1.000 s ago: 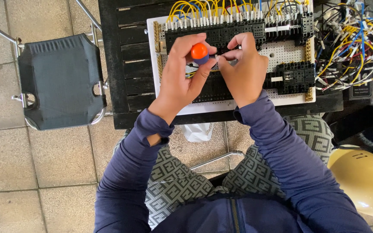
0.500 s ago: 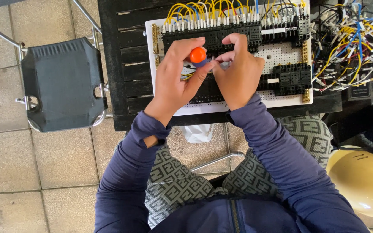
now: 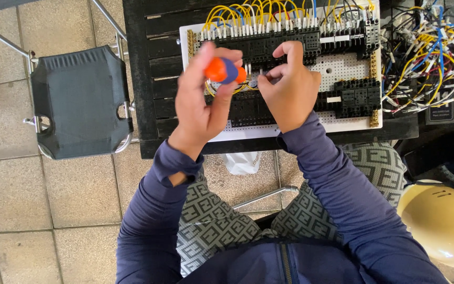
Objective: The person uses a screwdriver to tighten screws on a white breadboard populated with black terminal blocks and yellow wires. They repeatedly insert wires into the terminals and secure them with the tool.
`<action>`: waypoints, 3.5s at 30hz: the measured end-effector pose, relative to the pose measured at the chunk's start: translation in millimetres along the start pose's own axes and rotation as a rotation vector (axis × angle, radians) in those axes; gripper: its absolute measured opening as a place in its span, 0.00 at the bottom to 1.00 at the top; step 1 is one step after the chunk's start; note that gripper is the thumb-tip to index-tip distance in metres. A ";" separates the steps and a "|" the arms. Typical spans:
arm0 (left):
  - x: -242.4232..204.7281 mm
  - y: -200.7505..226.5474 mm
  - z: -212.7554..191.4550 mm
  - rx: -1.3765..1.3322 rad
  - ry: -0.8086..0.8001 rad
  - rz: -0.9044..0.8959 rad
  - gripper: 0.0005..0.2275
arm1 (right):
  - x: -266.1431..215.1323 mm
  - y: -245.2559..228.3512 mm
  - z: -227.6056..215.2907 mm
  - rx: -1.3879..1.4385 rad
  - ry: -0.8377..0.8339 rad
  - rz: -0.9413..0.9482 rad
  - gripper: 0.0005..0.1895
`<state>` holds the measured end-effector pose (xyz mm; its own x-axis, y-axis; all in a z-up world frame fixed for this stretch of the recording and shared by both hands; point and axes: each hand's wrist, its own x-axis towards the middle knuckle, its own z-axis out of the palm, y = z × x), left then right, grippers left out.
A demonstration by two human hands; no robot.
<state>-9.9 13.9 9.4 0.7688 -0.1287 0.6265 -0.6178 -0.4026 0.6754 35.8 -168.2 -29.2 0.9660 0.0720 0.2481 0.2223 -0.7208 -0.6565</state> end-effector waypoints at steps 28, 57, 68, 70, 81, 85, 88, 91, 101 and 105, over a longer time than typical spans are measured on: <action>21.6 -11.6 22.6 0.013 -0.054 0.040 0.20 | -3.2 5.0 3.2 0.018 0.038 -0.035 0.27; 56.1 11.9 29.3 0.178 -0.072 0.150 0.13 | -3.5 14.0 12.3 -0.114 0.138 -0.100 0.18; 58.6 14.7 14.9 0.252 -0.045 0.206 0.14 | -23.0 -6.2 0.6 -0.152 0.178 -0.272 0.14; 57.7 14.9 11.6 0.230 -0.084 0.169 0.13 | -39.1 -14.3 2.3 -0.169 0.127 -0.340 0.16; 56.1 7.9 11.4 0.276 -0.132 0.162 0.16 | -66.5 -26.4 14.5 -0.244 0.031 -0.531 0.24; 55.0 7.4 11.9 0.268 -0.082 0.200 0.16 | -65.6 -23.6 13.7 -0.248 0.006 -0.561 0.27; 49.8 4.3 12.0 0.214 -0.128 0.151 0.16 | -64.6 -20.2 14.3 -0.200 -0.004 -0.560 0.25; 50.2 11.9 9.5 0.173 -0.203 0.115 0.16 | -63.5 -19.6 13.6 -0.185 -0.027 -0.549 0.27; 48.5 14.0 15.9 0.127 -0.194 0.121 0.19 | -58.4 -19.7 17.5 -0.260 -0.016 -0.549 0.31; 48.2 9.4 13.9 0.037 -0.203 0.111 0.20 | -62.3 -21.9 12.0 -0.275 -0.001 -0.584 0.29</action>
<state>23.7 -8.7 40.6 0.7166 -0.3524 0.6020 -0.6965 -0.4087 0.5898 -27.7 -148.6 -38.8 0.6966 0.5061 0.5085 0.6696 -0.7131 -0.2076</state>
